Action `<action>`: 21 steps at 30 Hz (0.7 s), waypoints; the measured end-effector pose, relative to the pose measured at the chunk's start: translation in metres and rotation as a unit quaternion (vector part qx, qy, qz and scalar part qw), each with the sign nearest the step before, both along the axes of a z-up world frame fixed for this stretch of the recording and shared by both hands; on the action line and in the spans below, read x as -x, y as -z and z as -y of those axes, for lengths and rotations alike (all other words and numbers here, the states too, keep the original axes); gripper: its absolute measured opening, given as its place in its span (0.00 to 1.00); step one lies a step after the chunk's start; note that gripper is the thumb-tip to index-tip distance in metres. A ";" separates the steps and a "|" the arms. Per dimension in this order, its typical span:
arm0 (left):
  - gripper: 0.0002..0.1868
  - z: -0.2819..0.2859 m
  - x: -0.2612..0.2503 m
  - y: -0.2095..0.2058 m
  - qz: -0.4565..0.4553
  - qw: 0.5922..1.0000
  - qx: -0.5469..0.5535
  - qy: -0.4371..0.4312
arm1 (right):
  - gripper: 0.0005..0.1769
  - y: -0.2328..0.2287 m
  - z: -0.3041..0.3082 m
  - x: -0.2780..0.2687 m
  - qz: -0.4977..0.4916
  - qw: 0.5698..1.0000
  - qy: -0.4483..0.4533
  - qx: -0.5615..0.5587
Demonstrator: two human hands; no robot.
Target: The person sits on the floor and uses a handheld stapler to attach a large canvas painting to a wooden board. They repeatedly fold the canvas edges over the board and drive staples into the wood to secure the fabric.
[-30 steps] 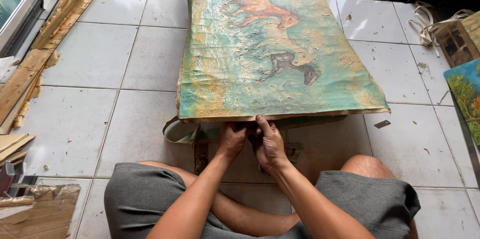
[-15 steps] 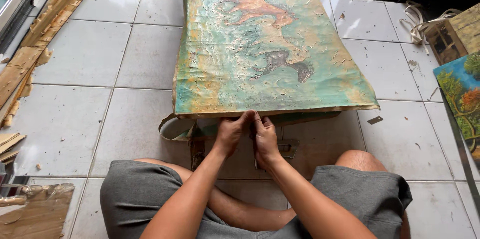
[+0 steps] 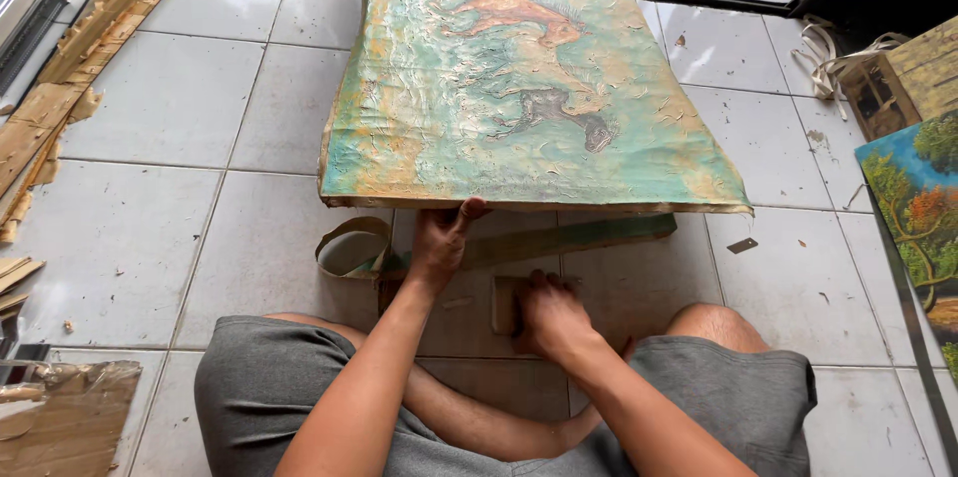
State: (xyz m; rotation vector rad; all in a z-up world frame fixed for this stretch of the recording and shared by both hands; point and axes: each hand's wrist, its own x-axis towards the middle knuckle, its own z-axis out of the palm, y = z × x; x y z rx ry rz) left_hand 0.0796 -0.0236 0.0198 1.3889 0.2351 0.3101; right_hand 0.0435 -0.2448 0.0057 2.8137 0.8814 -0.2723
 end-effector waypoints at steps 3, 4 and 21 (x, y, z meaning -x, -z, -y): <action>0.23 -0.004 0.001 -0.002 0.007 1.000 -0.003 -0.003 | 0.31 -0.042 -0.019 0.006 -0.143 0.957 0.117 -0.225; 0.24 -0.003 0.001 -0.001 0.008 1.000 0.000 -0.001 | 0.34 -0.043 -0.022 0.007 -0.159 0.934 0.151 -0.281; 0.22 0.011 0.001 -0.004 -0.011 1.000 -0.026 0.000 | 0.27 -0.045 -0.044 -0.016 -0.039 0.855 0.163 -0.491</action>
